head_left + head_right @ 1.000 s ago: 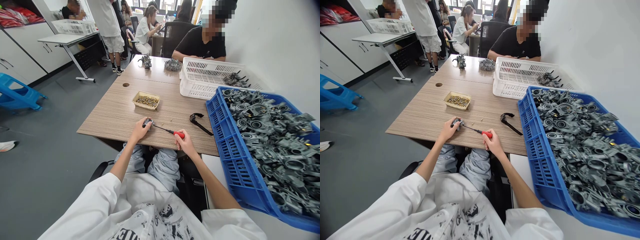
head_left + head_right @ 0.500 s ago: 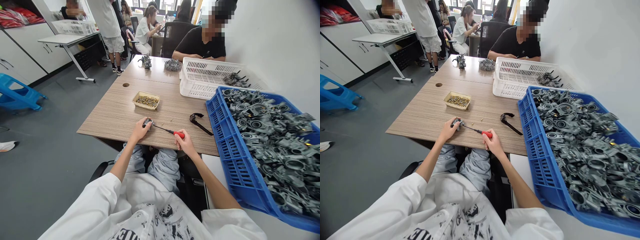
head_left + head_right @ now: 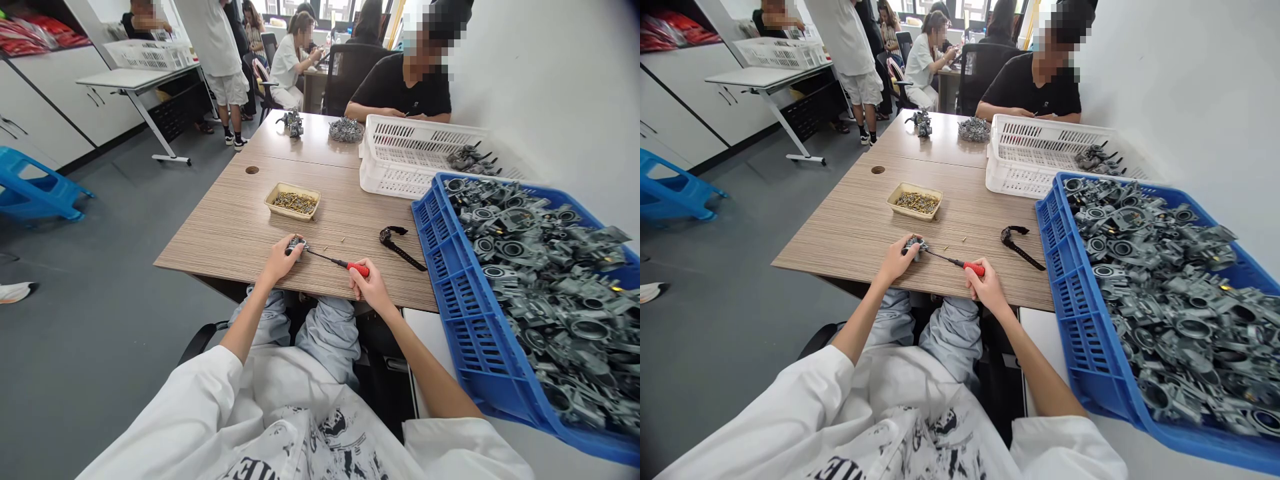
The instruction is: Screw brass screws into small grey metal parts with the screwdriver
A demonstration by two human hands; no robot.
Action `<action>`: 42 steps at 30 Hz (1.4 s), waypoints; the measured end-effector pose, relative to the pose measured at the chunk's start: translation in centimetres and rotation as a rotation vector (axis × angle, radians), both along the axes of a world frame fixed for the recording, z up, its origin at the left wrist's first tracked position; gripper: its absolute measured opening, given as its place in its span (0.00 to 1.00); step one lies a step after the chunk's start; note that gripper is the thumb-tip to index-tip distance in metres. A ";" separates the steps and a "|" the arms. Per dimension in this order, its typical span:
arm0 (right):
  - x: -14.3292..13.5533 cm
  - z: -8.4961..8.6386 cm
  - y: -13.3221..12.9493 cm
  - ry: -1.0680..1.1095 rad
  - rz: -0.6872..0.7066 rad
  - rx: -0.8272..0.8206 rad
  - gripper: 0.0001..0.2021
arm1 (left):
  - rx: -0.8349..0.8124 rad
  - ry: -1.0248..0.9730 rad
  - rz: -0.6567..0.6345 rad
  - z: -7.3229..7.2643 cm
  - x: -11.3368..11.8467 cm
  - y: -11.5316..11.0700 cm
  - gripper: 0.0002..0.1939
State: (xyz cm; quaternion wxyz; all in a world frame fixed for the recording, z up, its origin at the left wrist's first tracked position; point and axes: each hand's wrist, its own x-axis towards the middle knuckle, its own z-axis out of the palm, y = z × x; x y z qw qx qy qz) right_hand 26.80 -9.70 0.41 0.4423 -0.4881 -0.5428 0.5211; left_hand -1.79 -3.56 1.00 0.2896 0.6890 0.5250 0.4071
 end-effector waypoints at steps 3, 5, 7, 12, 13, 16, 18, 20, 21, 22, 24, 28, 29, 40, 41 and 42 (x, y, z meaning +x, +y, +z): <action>0.0 -0.1 0.0 -0.003 -0.002 -0.001 0.21 | -0.003 0.004 0.000 0.1 0.0 0.0 0.19; 0.0 -0.2 0.0 -0.007 -0.004 0.001 0.21 | -0.003 0.005 0.002 0.1 0.0 0.0 0.19; 0.0 -0.2 0.0 -0.008 -0.004 -0.001 0.21 | 0.001 0.004 0.000 0.0 0.0 0.0 0.19; 0.1 -0.2 0.0 -0.013 -0.006 -0.005 0.21 | 0.010 0.002 -0.005 -0.3 -0.1 0.1 0.19; 0.1 -0.3 0.0 -0.011 -0.006 -0.004 0.21 | 0.009 0.000 -0.005 -0.4 -0.1 0.2 0.19; 0.1 -0.4 0.0 -0.005 -0.003 -0.003 0.20 | 0.007 -0.009 -0.007 -0.4 -0.1 0.2 0.19; 0.1 -0.4 0.1 -0.005 -0.004 -0.006 0.20 | 0.006 -0.011 -0.008 -0.3 0.0 0.1 0.19; 0.1 -0.4 0.1 -0.004 -0.006 -0.010 0.21 | 0.004 -0.009 -0.007 -0.3 0.0 0.1 0.19; 0.1 -0.3 0.1 -0.004 -0.006 -0.010 0.21 | 0.002 -0.009 -0.007 -0.2 0.0 0.1 0.19; 0.1 -0.3 0.1 -0.005 -0.005 -0.010 0.21 | -0.001 -0.008 -0.005 -0.2 0.0 0.1 0.19; 0.1 -0.2 0.0 -0.005 -0.004 -0.005 0.20 | -0.006 -0.006 -0.003 -0.2 0.0 0.1 0.19; 0.1 -0.1 0.0 -0.002 -0.004 0.002 0.20 | 0.000 -0.003 -0.007 -0.1 0.0 0.1 0.19; 0.0 -0.1 0.0 -0.002 -0.005 0.000 0.20 | -0.003 -0.002 -0.007 -0.1 0.0 0.1 0.19; 0.1 -0.1 0.0 -0.001 -0.001 0.001 0.20 | -0.017 -0.003 -0.003 0.2 0.1 0.0 0.20; 0.1 -0.2 0.0 -0.001 0.000 0.003 0.20 | -0.019 -0.001 -0.003 0.2 0.1 0.0 0.20; 0.1 -0.2 0.0 0.001 0.000 0.004 0.20 | -0.021 0.001 -0.004 0.2 0.1 0.0 0.20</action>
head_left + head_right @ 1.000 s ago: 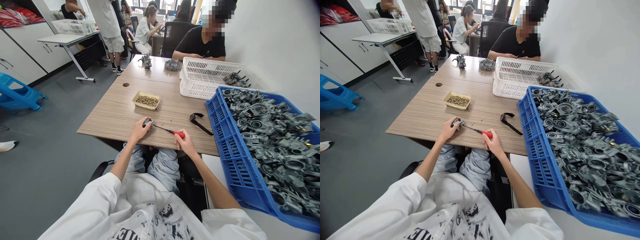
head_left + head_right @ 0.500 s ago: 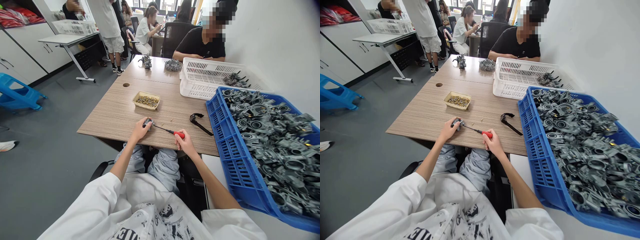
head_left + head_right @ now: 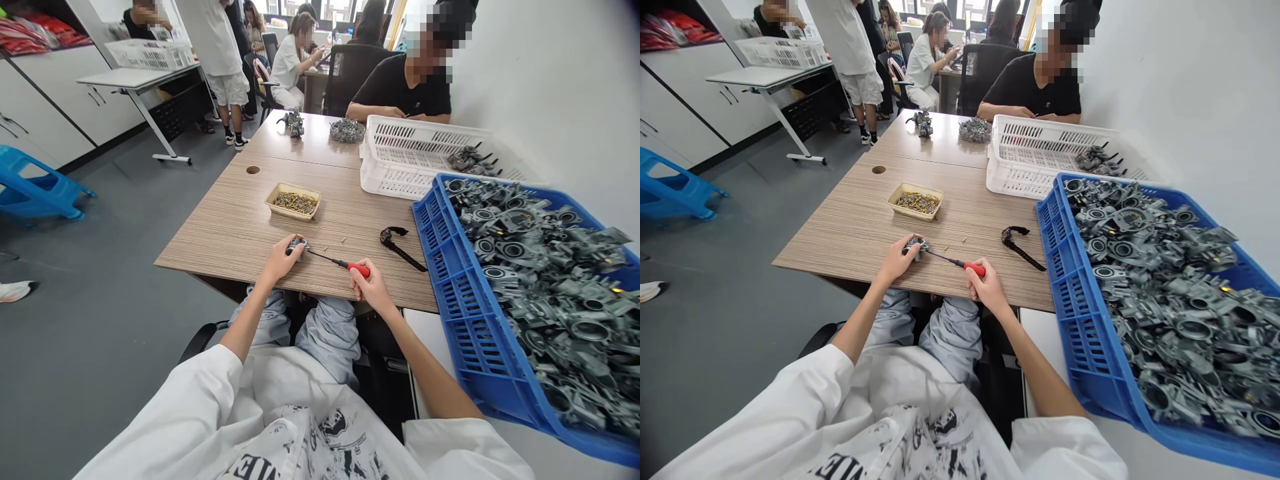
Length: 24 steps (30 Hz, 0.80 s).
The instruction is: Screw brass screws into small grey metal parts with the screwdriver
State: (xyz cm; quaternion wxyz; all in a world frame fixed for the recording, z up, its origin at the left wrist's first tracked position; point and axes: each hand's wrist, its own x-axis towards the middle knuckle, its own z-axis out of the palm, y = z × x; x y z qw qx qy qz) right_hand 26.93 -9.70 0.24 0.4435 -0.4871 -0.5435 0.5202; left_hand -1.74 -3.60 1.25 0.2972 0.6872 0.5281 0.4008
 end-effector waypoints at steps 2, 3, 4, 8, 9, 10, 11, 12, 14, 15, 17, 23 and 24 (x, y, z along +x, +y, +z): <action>0.0 0.0 0.0 0.002 0.001 0.000 0.20 | -0.002 0.004 0.001 0.0 0.0 0.0 0.20; 0.0 0.0 0.0 0.001 0.001 0.002 0.20 | 0.000 0.004 0.000 0.0 0.0 0.0 0.20; 0.0 0.1 0.0 0.001 0.002 0.004 0.20 | 0.003 0.003 -0.001 0.0 0.0 0.0 0.20; -0.1 0.2 0.0 -0.004 0.001 0.008 0.21 | 0.009 -0.002 -0.001 0.0 0.0 0.0 0.19; -0.1 0.2 0.0 -0.003 0.000 0.010 0.20 | 0.008 -0.004 0.000 0.0 0.0 0.0 0.19; -0.1 0.3 0.0 -0.003 -0.001 0.013 0.20 | 0.008 -0.006 0.000 0.0 0.0 0.0 0.19; -0.1 0.3 0.0 -0.006 0.002 0.016 0.20 | 0.009 -0.009 0.000 0.0 0.0 0.0 0.19; -0.1 0.3 0.0 -0.012 0.004 0.019 0.20 | 0.010 -0.009 0.001 -0.1 0.0 0.0 0.19; -0.1 0.3 -0.1 -0.034 0.007 0.019 0.21 | 0.009 -0.006 0.001 -0.1 0.0 0.0 0.19; -0.1 0.3 -0.1 -0.045 0.006 0.019 0.21 | 0.007 -0.003 0.002 -0.2 0.0 0.0 0.19; -0.1 0.3 -0.1 -0.059 0.000 0.018 0.22 | 0.003 0.000 0.003 -0.2 -0.1 0.1 0.19; -0.1 0.2 -0.1 -0.060 -0.006 0.023 0.22 | 0.007 -0.008 -0.003 -0.2 -0.1 0.1 0.19; -0.1 0.2 -0.1 -0.059 -0.005 0.023 0.22 | 0.009 -0.009 -0.003 -0.2 -0.1 0.1 0.19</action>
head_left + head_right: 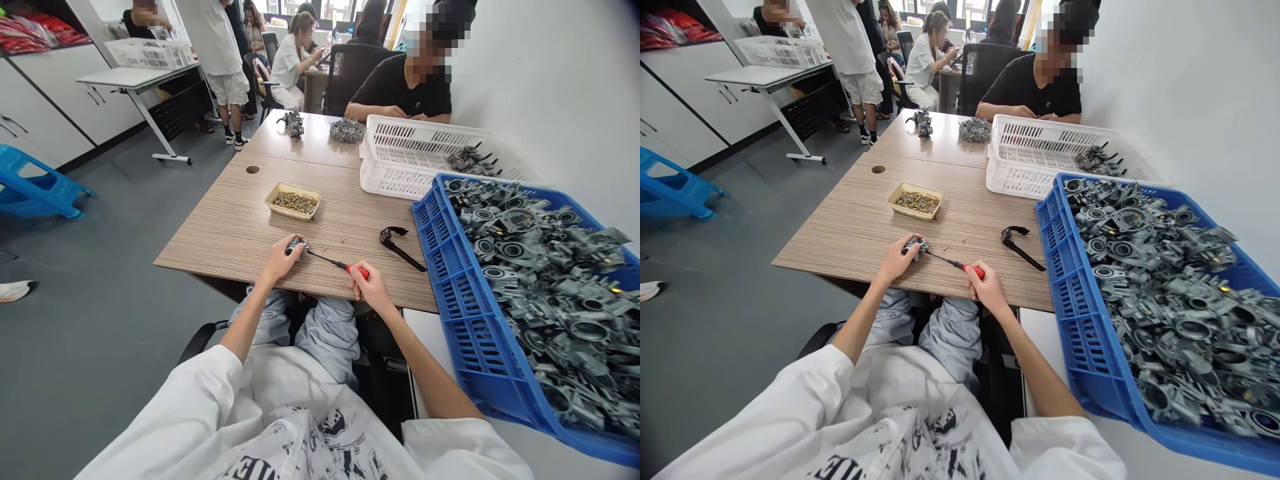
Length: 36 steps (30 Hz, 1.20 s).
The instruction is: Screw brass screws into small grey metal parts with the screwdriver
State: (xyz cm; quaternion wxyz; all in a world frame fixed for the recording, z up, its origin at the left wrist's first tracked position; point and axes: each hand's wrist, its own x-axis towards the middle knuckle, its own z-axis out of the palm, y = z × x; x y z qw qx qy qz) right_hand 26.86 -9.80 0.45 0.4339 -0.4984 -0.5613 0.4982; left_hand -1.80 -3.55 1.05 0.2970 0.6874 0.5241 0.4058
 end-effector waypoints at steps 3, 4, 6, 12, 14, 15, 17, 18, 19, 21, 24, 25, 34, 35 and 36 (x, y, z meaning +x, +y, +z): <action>0.1 -0.1 0.0 0.001 0.005 -0.004 0.21 | 0.001 0.004 0.005 0.0 0.0 0.0 0.19; 0.1 -0.2 0.1 0.001 0.007 -0.004 0.21 | -0.001 0.007 0.008 0.0 0.0 0.0 0.19; 0.2 -0.3 0.1 0.000 0.007 -0.005 0.21 | -0.007 0.012 0.011 0.0 0.0 0.0 0.20; 0.2 -0.5 0.2 0.004 0.005 -0.004 0.21 | -0.006 0.009 0.007 -0.1 0.0 0.0 0.19; 0.2 -0.4 0.1 0.006 0.006 -0.004 0.20 | -0.007 0.008 0.008 -0.1 0.0 0.0 0.19; 0.2 -0.4 0.1 0.009 0.007 -0.003 0.20 | -0.008 0.008 0.010 -0.1 0.0 0.0 0.19; 0.2 -0.3 0.1 0.011 0.006 -0.006 0.20 | -0.009 0.005 0.011 -0.1 0.0 0.0 0.19; 0.2 -0.3 0.1 0.010 0.005 -0.008 0.21 | -0.007 0.003 0.010 -0.1 0.0 0.0 0.19; 0.2 -0.3 0.1 0.007 0.004 -0.009 0.21 | -0.005 -0.001 0.007 -0.1 0.0 0.0 0.19; 0.2 -0.4 0.1 0.003 0.005 -0.007 0.21 | 0.000 -0.004 0.004 -0.1 0.0 0.0 0.19; 0.2 -0.5 0.1 0.003 0.007 -0.002 0.21 | 0.000 0.000 0.006 -0.1 0.0 0.0 0.19; 0.2 -0.5 0.1 0.005 0.008 -0.002 0.21 | 0.000 0.002 0.007 -0.1 0.0 0.0 0.19; 0.2 -0.4 0.1 0.014 0.006 -0.008 0.20 | 0.007 0.002 -0.004 -0.1 0.0 0.0 0.19; 0.2 -0.4 0.1 0.015 0.005 -0.011 0.20 | 0.011 0.002 -0.006 -0.1 0.0 0.0 0.19; 0.2 -0.4 0.1 0.015 0.005 -0.012 0.20 | 0.014 0.001 -0.006 -0.1 0.0 0.0 0.19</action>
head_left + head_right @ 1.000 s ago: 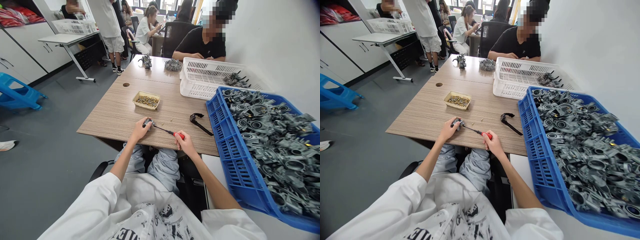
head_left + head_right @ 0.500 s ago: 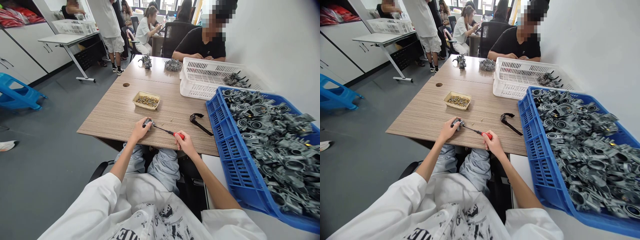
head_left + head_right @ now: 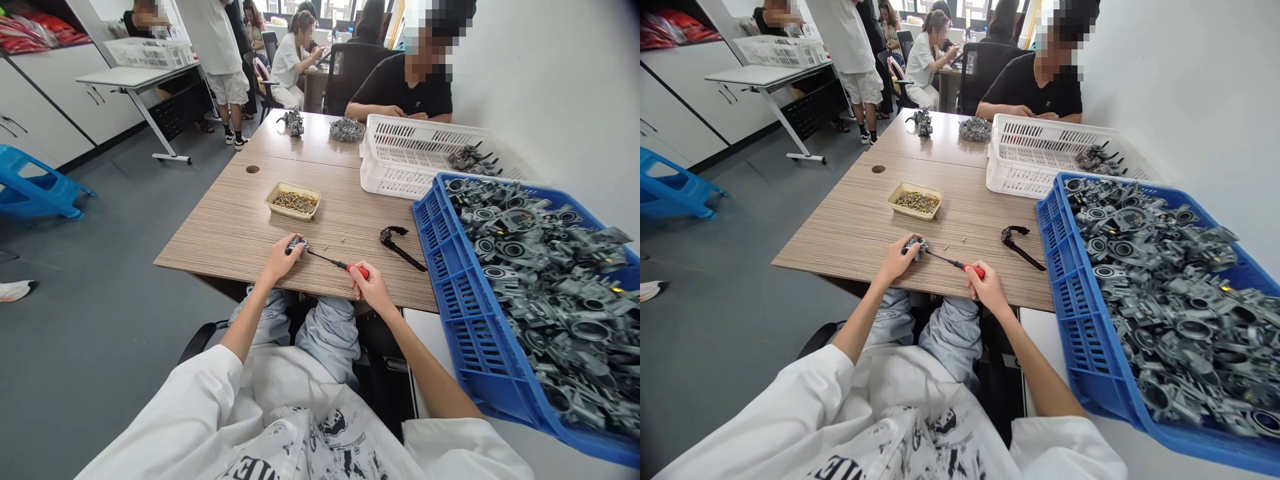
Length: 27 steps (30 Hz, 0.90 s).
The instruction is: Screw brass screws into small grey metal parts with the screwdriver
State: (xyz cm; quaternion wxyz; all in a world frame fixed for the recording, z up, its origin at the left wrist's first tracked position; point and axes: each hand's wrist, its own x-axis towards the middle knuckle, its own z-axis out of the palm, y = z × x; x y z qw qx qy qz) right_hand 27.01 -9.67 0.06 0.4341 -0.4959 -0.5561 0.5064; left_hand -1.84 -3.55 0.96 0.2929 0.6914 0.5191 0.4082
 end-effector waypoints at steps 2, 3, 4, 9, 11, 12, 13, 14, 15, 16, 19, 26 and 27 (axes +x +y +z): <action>0.0 -0.1 0.0 0.001 0.000 0.000 0.20 | 0.003 -0.001 0.002 0.0 0.0 0.0 0.18; 0.0 -0.1 0.0 0.002 0.001 0.000 0.20 | 0.002 -0.002 0.003 0.0 0.0 0.0 0.18; 0.0 -0.1 0.0 0.003 0.001 0.001 0.20 | 0.001 -0.002 0.002 0.0 0.0 0.0 0.18; 0.0 -0.1 0.0 0.003 0.000 0.003 0.20 | 0.000 -0.002 0.003 0.0 0.0 0.0 0.19; 0.0 -0.2 0.0 0.002 -0.002 0.002 0.20 | 0.001 -0.001 0.005 -0.1 0.0 0.0 0.19; 0.0 -0.2 0.0 0.001 -0.003 0.002 0.21 | 0.000 0.002 0.006 -0.1 0.0 0.0 0.19; 0.0 -0.2 0.0 0.000 -0.004 0.003 0.21 | -0.002 0.005 0.008 -0.1 0.0 0.0 0.19; 0.0 -0.2 0.0 -0.001 -0.005 0.004 0.21 | -0.004 0.008 0.009 -0.1 0.0 0.0 0.19; 0.0 -0.2 0.0 0.000 -0.005 0.006 0.21 | -0.005 0.010 0.010 -0.1 0.0 0.1 0.19; 0.0 -0.2 0.0 0.000 -0.004 0.008 0.21 | -0.005 0.010 0.010 -0.1 0.0 0.1 0.19; 0.0 -0.2 0.0 -0.005 -0.005 0.007 0.20 | -0.003 0.004 0.010 -0.2 -0.1 0.1 0.19; 0.0 0.1 -0.1 -0.017 -0.002 0.016 0.20 | 0.002 0.003 0.012 -0.2 -0.1 0.1 0.19; -0.1 0.1 -0.1 -0.021 -0.004 0.014 0.20 | 0.005 0.001 0.009 -0.2 0.0 0.1 0.19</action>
